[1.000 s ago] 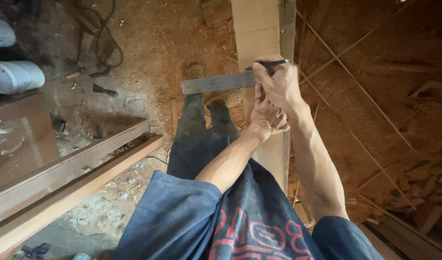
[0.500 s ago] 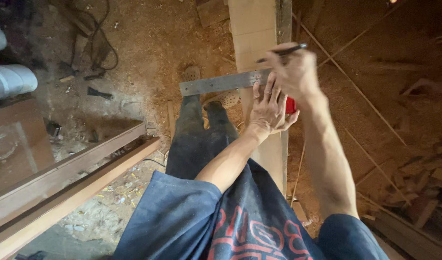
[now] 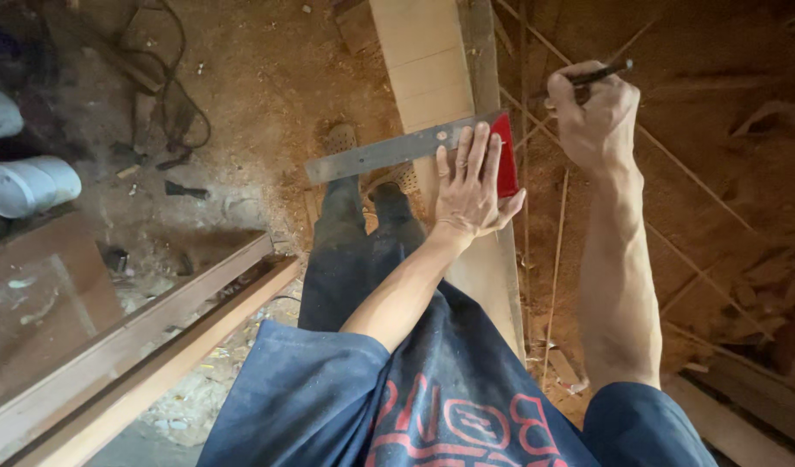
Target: The person uses a metal ruler and a pencil to draw straight lines on a long wooden plank. They repeatedly reposition the ruler and draw lines along its edge, then flip the plank to mark the other side.
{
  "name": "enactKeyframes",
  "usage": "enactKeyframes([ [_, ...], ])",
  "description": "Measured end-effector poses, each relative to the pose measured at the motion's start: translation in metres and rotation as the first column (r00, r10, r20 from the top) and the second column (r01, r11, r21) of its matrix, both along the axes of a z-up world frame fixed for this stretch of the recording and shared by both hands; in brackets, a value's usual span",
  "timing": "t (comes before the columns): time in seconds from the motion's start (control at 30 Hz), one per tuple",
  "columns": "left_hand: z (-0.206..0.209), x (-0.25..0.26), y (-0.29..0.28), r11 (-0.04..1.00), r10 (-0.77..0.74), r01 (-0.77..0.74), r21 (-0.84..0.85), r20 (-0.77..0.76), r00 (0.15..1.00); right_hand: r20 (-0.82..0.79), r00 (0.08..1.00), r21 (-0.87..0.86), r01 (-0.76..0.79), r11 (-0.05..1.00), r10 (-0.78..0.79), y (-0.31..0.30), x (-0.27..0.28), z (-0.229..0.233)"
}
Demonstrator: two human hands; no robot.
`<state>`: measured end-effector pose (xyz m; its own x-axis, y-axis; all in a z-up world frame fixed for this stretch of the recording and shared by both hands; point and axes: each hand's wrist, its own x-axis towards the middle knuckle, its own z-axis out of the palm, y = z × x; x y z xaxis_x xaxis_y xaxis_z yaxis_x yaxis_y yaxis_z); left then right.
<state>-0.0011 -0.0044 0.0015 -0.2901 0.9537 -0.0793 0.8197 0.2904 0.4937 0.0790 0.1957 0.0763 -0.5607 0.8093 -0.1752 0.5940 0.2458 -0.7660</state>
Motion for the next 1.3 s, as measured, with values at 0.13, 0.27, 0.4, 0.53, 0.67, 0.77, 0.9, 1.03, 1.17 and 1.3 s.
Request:
enactKeyframes([
  [0.13, -0.001, 0.000, -0.001, 1.000, -0.005, 0.006, -0.021, 0.048, 0.999, -0.174, 0.961, -0.177, 0.183, 0.967, -0.214, -0.021, 0.013, -0.010],
  [0.27, -0.002, 0.000, 0.000, 0.998, -0.010, 0.014, -0.060, 0.057, 0.998, -0.230, 0.907, -0.269, 0.289, 0.919, -0.353, -0.038, 0.019, -0.022],
  [0.4, -0.002, 0.000, 0.001, 0.998, -0.004, 0.007, -0.067, 0.053, 0.999, -0.244, 0.862, -0.295, 0.370, 0.881, -0.444, -0.045, 0.025, -0.031],
  [0.53, -0.004, 0.001, 0.003, 0.998, 0.002, 0.002, -0.069, 0.059, 0.998, -0.303, 0.841, -0.268, 0.376, 0.887, -0.448, -0.045, 0.034, -0.038],
  [0.67, -0.002, 0.001, 0.003, 1.000, 0.022, -0.021, -0.022, 0.041, 0.999, -0.352, 0.836, -0.224, 0.362, 0.905, -0.421, -0.046, 0.036, -0.036],
  [0.77, 0.000, 0.002, 0.003, 0.999, 0.030, -0.028, -0.027, 0.051, 0.998, -0.349, 0.808, -0.257, 0.404, 0.878, -0.474, -0.048, 0.032, -0.032],
  [0.9, 0.001, 0.003, 0.004, 0.998, 0.039, -0.036, -0.042, 0.083, 0.996, -0.429, 0.746, -0.326, 0.398, 0.858, -0.509, -0.053, 0.024, -0.026],
  [1.03, 0.002, 0.001, 0.005, 0.999, 0.040, -0.037, -0.034, 0.099, 0.994, -0.450, 0.776, -0.300, 0.334, 0.893, -0.442, -0.054, 0.012, -0.026],
  [1.17, 0.000, 0.002, 0.003, 0.998, 0.058, -0.058, 0.005, 0.091, 0.994, -0.442, 0.761, -0.267, 0.394, 0.880, -0.475, -0.049, 0.003, -0.032],
  [1.3, 0.000, 0.002, 0.000, 0.997, 0.058, -0.053, -0.059, 0.082, 0.995, -0.190, 0.812, -0.317, 0.481, 0.818, -0.551, -0.056, 0.000, -0.028],
])
